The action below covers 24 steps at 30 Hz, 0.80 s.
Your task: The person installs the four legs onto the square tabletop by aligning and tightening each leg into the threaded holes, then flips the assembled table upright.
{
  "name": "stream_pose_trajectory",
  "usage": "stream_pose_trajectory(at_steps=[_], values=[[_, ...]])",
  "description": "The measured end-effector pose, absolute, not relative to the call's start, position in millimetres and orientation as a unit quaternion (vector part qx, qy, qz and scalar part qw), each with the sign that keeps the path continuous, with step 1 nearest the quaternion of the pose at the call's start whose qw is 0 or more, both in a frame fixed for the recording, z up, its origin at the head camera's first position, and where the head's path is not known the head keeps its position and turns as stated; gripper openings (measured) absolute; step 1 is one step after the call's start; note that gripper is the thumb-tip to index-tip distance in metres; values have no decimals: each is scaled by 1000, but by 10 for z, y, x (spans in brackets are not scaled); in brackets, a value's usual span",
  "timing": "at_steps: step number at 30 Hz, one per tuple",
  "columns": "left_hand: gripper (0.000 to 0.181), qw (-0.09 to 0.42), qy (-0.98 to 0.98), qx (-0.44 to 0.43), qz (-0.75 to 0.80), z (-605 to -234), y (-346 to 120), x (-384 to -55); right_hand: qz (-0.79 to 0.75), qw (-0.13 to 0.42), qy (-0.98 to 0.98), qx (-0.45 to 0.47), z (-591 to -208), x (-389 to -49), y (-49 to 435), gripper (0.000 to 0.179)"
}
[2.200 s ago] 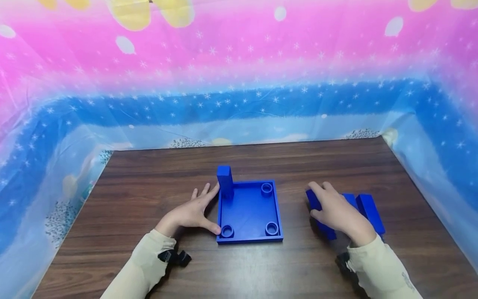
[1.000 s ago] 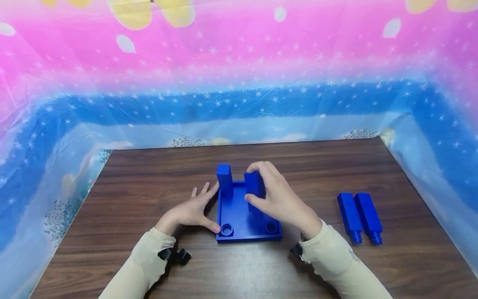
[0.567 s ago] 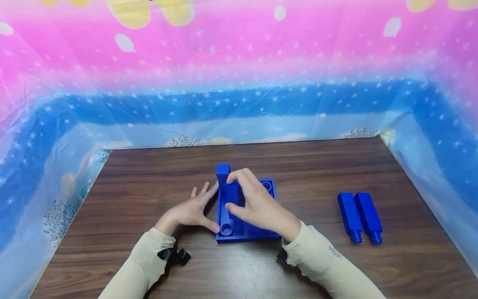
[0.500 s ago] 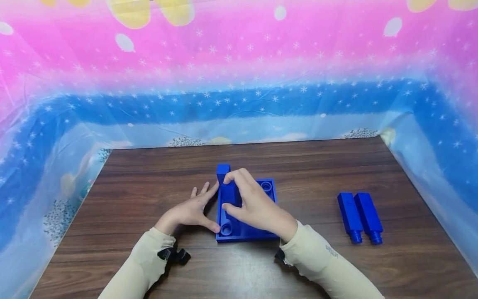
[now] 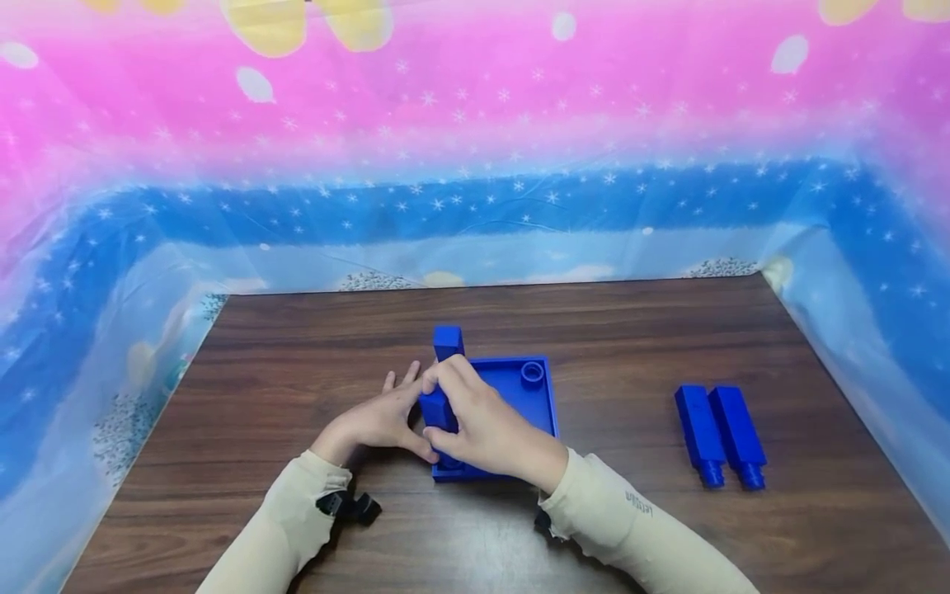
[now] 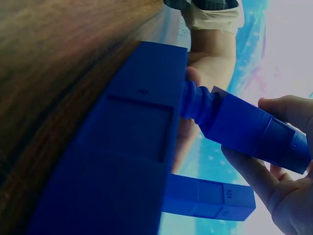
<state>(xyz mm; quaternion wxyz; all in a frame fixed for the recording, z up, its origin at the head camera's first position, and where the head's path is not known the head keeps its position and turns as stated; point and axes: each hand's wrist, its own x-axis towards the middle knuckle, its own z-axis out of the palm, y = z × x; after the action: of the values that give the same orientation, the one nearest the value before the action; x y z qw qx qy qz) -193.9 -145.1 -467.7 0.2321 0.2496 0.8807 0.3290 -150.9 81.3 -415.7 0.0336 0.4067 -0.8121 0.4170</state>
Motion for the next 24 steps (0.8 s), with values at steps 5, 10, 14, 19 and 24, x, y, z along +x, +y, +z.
stream_pose_trajectory(at_steps=[5, 10, 14, 19, 24], values=[[141, 236, 880, 247, 331, -4653, -1453, -1931, 408, 41, -809, 421, -4192, -1500, 813, 47], [141, 238, 880, 247, 328, -4637, -1444, -1929, 398, 56, -801, 443, -4220, -1479, 846, 47], [140, 237, 881, 247, 325, -4632, -1449, -1933, 395, 55, -799, 451, -4231, -1475, 860, 46], [141, 236, 880, 244, 331, -4646, -1449, -1932, 409, -4, -795, 448, -4198, -1505, 927, 45], [141, 239, 879, 235, 338, -4676, -1450, -1929, 436, -68, -786, 432, -4154, -1571, 1029, 45]])
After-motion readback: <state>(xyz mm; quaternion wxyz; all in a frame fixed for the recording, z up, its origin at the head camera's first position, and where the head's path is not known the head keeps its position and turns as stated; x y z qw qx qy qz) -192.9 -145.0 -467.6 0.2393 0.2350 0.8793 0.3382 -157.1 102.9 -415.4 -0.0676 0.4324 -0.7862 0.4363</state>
